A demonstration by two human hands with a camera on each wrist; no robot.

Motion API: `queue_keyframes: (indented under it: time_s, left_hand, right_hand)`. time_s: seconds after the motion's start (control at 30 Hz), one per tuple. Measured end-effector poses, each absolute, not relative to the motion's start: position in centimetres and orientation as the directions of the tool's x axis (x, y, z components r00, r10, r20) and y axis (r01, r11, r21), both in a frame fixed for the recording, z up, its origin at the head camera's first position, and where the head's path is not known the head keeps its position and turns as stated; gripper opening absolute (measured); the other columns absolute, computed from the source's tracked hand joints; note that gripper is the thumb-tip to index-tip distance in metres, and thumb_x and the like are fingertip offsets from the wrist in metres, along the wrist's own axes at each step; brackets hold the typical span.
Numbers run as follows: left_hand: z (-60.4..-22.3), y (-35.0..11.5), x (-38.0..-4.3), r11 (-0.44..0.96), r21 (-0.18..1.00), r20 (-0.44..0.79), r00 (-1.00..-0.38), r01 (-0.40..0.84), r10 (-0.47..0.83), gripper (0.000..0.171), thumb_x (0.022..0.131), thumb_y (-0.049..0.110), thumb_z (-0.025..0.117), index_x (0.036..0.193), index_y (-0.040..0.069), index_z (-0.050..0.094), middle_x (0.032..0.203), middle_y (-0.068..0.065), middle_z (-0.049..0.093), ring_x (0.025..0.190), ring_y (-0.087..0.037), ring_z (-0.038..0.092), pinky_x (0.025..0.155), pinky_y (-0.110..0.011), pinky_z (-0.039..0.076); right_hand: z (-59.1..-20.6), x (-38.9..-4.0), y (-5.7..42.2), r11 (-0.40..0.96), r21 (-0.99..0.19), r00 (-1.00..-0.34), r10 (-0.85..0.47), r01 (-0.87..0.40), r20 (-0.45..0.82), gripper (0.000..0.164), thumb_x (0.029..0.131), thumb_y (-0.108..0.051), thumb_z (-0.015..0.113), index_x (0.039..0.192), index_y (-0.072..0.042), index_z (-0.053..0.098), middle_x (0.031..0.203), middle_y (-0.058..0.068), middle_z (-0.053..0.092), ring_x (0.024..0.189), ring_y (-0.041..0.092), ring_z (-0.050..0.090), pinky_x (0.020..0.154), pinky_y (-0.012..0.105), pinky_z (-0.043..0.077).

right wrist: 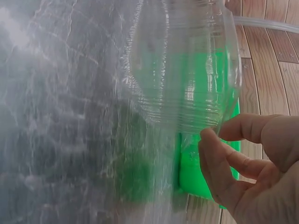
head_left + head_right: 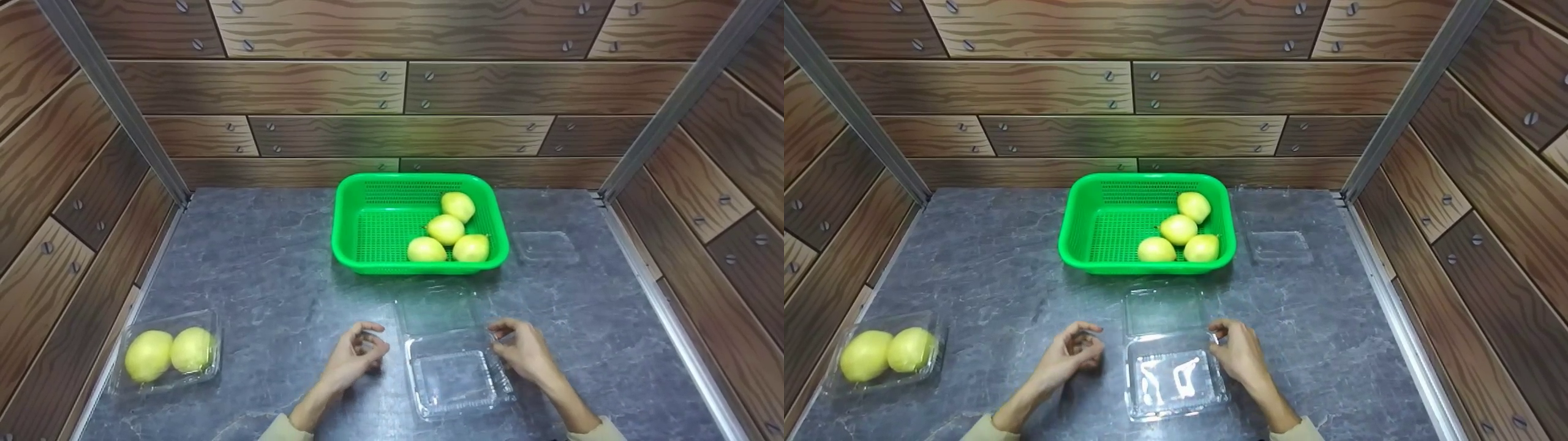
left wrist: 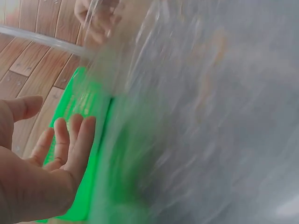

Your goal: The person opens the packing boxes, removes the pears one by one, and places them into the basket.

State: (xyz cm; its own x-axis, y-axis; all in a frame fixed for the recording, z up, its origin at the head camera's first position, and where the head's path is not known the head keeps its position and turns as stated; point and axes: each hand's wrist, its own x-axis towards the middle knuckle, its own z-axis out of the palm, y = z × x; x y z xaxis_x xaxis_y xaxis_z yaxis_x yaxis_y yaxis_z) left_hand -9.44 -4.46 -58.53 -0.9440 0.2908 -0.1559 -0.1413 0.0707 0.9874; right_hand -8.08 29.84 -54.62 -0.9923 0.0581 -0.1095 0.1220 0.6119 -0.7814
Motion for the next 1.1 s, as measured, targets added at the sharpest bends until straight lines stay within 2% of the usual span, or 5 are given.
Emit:
queue_keyframes:
  time_s: [0.1, 0.27, 0.5, 0.8, 1.1]
  left_hand:
    - [-58.0, -5.0, -10.2, 0.176, 0.984, -0.015, -0.96, 0.036, 0.279, 0.04, 0.096, 0.021, 0.076, 0.127, -0.001, 0.064, 0.106, -0.014, 0.07, 0.089, -0.021, 0.068, 0.08, -0.031, 0.062]
    - [-57.4, -5.7, -11.2, 0.353, 0.892, 0.196, -0.945, 0.283, 0.263, 0.031, 0.096, 0.027, 0.078, 0.121, 0.012, 0.069, 0.114, -0.015, 0.071, 0.103, -0.032, 0.066, 0.094, -0.045, 0.058]
    - [-56.6, -6.3, -13.4, 0.574, 0.639, 0.419, -0.857, 0.512, 0.3, 0.029, 0.091, 0.028, 0.082, 0.116, 0.017, 0.074, 0.11, -0.005, 0.069, 0.106, -0.025, 0.061, 0.095, -0.047, 0.05]
    - [-56.3, -7.3, -17.5, 0.688, 0.307, 0.572, -0.705, 0.657, 0.418, 0.024, 0.091, 0.03, 0.083, 0.111, 0.021, 0.074, 0.115, -0.005, 0.068, 0.111, -0.029, 0.061, 0.105, -0.059, 0.051]
    - [-56.2, -7.2, -20.1, 0.734, 0.201, 0.573, -0.685, 0.649, 0.449, 0.028, 0.092, 0.028, 0.083, 0.118, 0.021, 0.075, 0.117, -0.008, 0.067, 0.113, -0.031, 0.06, 0.107, -0.058, 0.05]
  right_hand:
    - [-54.5, -8.0, 30.4, 0.637, -0.762, -0.993, 0.061, 0.119, -0.104, 0.034, 0.081, 0.011, 0.07, 0.114, 0.004, 0.074, 0.099, 0.016, 0.071, 0.063, 0.014, 0.066, 0.048, 0.026, 0.058]
    - [-54.4, -8.0, 31.4, 0.655, -0.748, -0.994, 0.049, 0.104, -0.095, 0.038, 0.082, 0.012, 0.068, 0.119, 0.006, 0.072, 0.1, 0.016, 0.071, 0.059, 0.01, 0.063, 0.046, 0.025, 0.057]
    - [-54.3, -8.1, 32.4, 0.678, -0.728, -0.995, 0.05, 0.098, -0.088, 0.038, 0.08, 0.011, 0.069, 0.118, 0.006, 0.073, 0.101, 0.019, 0.073, 0.059, 0.011, 0.063, 0.046, 0.024, 0.056]
    - [-54.1, -8.3, 33.8, 0.725, -0.68, -0.994, 0.07, 0.109, -0.085, 0.032, 0.082, 0.006, 0.071, 0.114, 0.005, 0.074, 0.099, 0.016, 0.074, 0.07, 0.016, 0.068, 0.054, 0.022, 0.054]
    - [-53.8, -8.6, 35.3, 0.775, -0.622, -0.993, 0.085, 0.114, -0.076, 0.03, 0.085, 0.004, 0.071, 0.115, 0.003, 0.075, 0.101, 0.016, 0.075, 0.081, 0.025, 0.074, 0.066, 0.026, 0.055]
